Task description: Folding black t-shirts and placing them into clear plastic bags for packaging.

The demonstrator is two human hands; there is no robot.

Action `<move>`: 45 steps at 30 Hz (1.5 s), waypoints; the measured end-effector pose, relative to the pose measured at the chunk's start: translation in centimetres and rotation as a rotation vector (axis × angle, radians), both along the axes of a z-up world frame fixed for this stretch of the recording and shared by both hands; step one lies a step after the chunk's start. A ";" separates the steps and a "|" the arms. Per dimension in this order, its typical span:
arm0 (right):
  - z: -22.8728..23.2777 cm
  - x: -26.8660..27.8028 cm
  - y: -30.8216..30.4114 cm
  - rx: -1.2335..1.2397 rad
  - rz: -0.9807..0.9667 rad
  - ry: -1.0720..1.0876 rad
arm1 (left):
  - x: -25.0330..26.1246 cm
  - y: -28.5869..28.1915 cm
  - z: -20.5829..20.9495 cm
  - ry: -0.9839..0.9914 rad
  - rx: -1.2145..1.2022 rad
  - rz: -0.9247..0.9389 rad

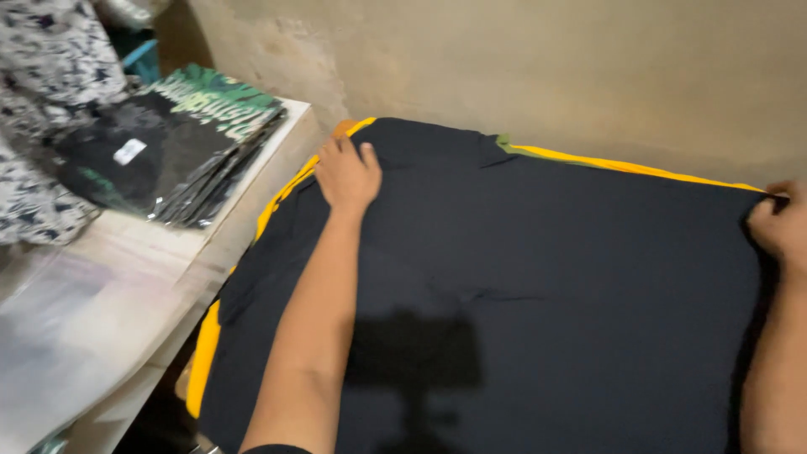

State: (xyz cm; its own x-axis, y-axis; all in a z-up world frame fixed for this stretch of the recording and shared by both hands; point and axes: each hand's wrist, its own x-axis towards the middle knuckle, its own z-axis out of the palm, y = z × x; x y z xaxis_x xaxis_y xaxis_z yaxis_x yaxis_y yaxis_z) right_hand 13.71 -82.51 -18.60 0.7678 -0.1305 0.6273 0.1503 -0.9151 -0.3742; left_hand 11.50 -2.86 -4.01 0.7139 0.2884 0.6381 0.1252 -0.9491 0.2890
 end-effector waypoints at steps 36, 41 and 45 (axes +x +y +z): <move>8.8 -8.1 8.0 0.023 -0.203 -0.101 | 0.9 0.6 2.5 -0.073 -0.321 -0.146; 7.6 -7.2 6.8 0.044 -0.183 -0.068 | 2.4 1.3 0.3 -0.080 -0.292 -0.168; 7.7 -7.3 6.8 0.079 -0.184 -0.038 | 3.1 1.3 0.0 0.010 -0.218 -0.120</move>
State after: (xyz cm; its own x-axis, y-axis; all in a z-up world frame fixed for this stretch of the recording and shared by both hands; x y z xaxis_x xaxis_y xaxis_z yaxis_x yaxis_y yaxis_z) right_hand 6.40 -75.70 -10.94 0.7022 -0.3164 0.6378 -0.0018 -0.8966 -0.4428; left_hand 14.62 -1.60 -3.96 0.7576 0.3313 0.5624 0.0194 -0.8726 0.4880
